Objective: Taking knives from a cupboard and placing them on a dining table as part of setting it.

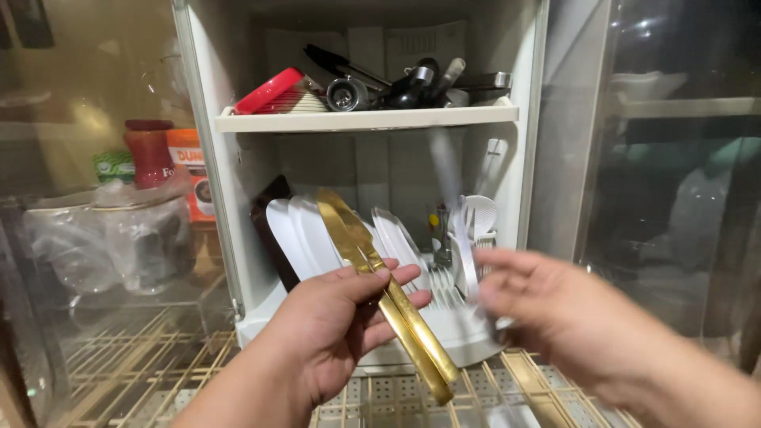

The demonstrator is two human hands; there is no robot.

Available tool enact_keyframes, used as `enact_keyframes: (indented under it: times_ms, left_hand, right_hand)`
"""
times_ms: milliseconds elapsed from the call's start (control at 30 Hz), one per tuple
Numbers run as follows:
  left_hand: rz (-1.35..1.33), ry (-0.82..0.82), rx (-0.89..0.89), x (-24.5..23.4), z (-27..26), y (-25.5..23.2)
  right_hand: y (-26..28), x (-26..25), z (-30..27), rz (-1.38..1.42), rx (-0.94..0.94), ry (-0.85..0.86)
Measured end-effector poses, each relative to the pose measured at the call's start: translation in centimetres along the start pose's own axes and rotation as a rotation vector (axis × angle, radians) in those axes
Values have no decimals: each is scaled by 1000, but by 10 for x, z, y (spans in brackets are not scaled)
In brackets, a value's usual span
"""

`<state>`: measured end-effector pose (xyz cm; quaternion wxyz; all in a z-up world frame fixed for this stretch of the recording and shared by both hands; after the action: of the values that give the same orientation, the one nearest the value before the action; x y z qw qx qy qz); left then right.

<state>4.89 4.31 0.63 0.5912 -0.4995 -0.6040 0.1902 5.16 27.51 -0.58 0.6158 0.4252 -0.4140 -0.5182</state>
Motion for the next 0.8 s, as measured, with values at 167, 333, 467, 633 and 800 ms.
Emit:
enact_keyframes:
  times_ms: [167, 333, 467, 633, 800]
  left_hand:
    - [115, -93, 75, 0, -22, 13]
    - [141, -202, 115, -16, -62, 31]
    - [160, -299, 141, -33, -114, 33]
    - [145, -506, 185, -80, -183, 41]
    - [64, -658, 237, -122, -265, 47]
  right_hand:
    - [-3, 48, -31, -23, 47, 245]
    - [-22, 78, -46, 72, 25, 484]
    - [-43, 117, -54, 132, 48, 617]
    - [-72, 191, -77, 148, 137, 748]
    - [-73, 281, -112, 248, 85, 1009]
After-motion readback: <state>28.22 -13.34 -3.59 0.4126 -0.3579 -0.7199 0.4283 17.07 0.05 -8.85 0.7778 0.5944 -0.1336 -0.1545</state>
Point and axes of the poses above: each hand's wrist, its own z-axis towards the middle knuckle, its own x-axis out of the palm, y = z × x, the point moved 6 cm from there along z, towards the middle knuckle, and after that the axes turned 9 degrees about -x, right-handed, at the moved point
